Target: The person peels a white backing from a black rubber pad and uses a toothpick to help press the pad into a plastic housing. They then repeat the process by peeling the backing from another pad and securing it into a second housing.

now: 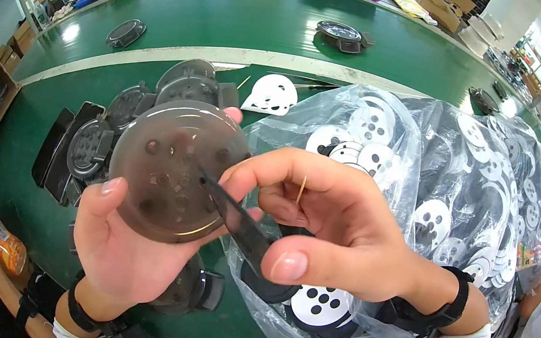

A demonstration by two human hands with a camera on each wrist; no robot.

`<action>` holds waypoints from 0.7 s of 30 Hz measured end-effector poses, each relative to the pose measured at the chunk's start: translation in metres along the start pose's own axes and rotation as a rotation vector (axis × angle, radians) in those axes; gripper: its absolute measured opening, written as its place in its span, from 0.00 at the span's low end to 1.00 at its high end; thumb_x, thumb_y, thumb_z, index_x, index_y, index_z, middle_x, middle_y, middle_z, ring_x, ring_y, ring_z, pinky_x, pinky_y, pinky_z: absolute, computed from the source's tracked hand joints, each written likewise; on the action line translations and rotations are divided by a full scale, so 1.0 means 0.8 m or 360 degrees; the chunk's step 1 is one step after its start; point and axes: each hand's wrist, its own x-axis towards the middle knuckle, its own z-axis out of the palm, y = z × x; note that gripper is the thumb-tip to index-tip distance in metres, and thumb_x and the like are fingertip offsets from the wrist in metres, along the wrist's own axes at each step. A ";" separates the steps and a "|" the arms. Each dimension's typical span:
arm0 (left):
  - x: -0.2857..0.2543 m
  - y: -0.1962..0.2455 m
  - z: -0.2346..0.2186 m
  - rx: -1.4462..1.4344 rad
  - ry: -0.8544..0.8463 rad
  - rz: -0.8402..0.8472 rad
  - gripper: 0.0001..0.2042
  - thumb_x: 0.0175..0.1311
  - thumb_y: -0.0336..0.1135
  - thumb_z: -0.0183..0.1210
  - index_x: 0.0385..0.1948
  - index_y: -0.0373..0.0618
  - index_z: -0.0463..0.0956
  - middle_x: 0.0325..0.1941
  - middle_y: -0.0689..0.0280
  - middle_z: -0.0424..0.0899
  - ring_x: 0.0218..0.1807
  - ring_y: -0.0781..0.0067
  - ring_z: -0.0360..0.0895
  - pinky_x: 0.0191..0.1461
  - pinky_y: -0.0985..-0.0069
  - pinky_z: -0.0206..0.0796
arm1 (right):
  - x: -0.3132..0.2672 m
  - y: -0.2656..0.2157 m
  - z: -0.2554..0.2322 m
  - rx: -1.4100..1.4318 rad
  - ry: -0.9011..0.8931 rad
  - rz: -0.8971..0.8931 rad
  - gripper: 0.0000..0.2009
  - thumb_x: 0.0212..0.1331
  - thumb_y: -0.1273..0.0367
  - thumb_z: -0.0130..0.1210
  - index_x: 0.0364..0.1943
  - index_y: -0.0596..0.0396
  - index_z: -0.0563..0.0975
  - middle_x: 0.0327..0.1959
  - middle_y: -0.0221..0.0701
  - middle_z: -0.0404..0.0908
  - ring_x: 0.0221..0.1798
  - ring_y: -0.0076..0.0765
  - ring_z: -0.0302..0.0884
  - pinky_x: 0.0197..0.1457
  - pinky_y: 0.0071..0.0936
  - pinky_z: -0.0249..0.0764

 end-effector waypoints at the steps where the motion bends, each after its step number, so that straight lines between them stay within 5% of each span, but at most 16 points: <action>1: 0.002 -0.001 -0.002 -0.0049 -0.0095 -0.0031 0.32 0.56 0.49 0.43 0.61 0.40 0.52 0.65 0.51 0.53 0.64 0.57 0.57 0.62 0.58 0.52 | 0.000 -0.004 0.000 -0.0111 0.0020 0.0105 0.36 0.45 0.45 0.60 0.47 0.66 0.69 0.47 0.50 0.70 0.51 0.42 0.70 0.55 0.35 0.66; 3: 0.005 0.001 -0.006 -0.0098 -0.0185 -0.0063 0.35 0.55 0.56 0.40 0.63 0.43 0.51 0.69 0.49 0.45 0.66 0.54 0.55 0.60 0.54 0.54 | 0.001 -0.002 -0.001 -0.0121 0.0013 0.0049 0.37 0.44 0.46 0.61 0.47 0.66 0.69 0.47 0.51 0.69 0.51 0.43 0.70 0.54 0.35 0.67; 6: 0.009 0.003 -0.007 -0.0072 -0.0275 -0.0060 0.33 0.56 0.49 0.42 0.63 0.41 0.48 0.66 0.50 0.52 0.63 0.55 0.60 0.60 0.56 0.58 | 0.001 -0.004 -0.006 -0.0127 -0.0015 -0.0029 0.37 0.42 0.46 0.63 0.47 0.66 0.68 0.47 0.53 0.68 0.51 0.44 0.70 0.54 0.35 0.69; 9: 0.013 -0.006 0.001 -0.0089 -0.0104 0.0036 0.36 0.55 0.59 0.36 0.63 0.44 0.51 0.67 0.45 0.50 0.66 0.52 0.55 0.61 0.58 0.56 | 0.000 -0.005 0.001 0.0037 0.0022 -0.0011 0.37 0.40 0.46 0.64 0.47 0.65 0.67 0.47 0.53 0.68 0.50 0.44 0.70 0.54 0.35 0.70; 12: 0.013 -0.001 -0.009 -0.0172 -0.0344 0.0097 0.37 0.55 0.59 0.37 0.63 0.43 0.51 0.65 0.45 0.54 0.66 0.52 0.55 0.64 0.59 0.53 | 0.000 -0.005 0.000 0.0099 0.0054 0.0002 0.37 0.41 0.45 0.63 0.46 0.63 0.67 0.46 0.52 0.68 0.50 0.43 0.71 0.54 0.35 0.70; 14: 0.003 0.004 -0.017 -0.0064 -0.0105 -0.0109 0.38 0.53 0.58 0.39 0.62 0.41 0.51 0.64 0.45 0.55 0.66 0.52 0.55 0.64 0.57 0.52 | 0.000 -0.006 -0.003 0.0005 0.0029 -0.0023 0.37 0.41 0.44 0.62 0.46 0.63 0.66 0.46 0.51 0.69 0.49 0.42 0.71 0.53 0.35 0.70; 17: 0.007 0.001 -0.017 0.0064 -0.0228 0.0043 0.40 0.49 0.58 0.43 0.62 0.40 0.51 0.64 0.44 0.55 0.65 0.51 0.57 0.61 0.59 0.57 | 0.001 -0.008 -0.003 -0.0104 0.0120 -0.0060 0.39 0.40 0.42 0.61 0.46 0.63 0.66 0.47 0.50 0.69 0.49 0.41 0.71 0.53 0.35 0.71; 21: 0.013 0.011 -0.005 0.0381 -0.0175 -0.0080 0.42 0.44 0.55 0.49 0.62 0.39 0.50 0.64 0.43 0.54 0.63 0.51 0.60 0.58 0.59 0.63 | 0.002 -0.008 0.001 -0.0011 0.0155 0.0020 0.41 0.39 0.41 0.61 0.46 0.65 0.66 0.47 0.51 0.69 0.49 0.41 0.71 0.54 0.38 0.69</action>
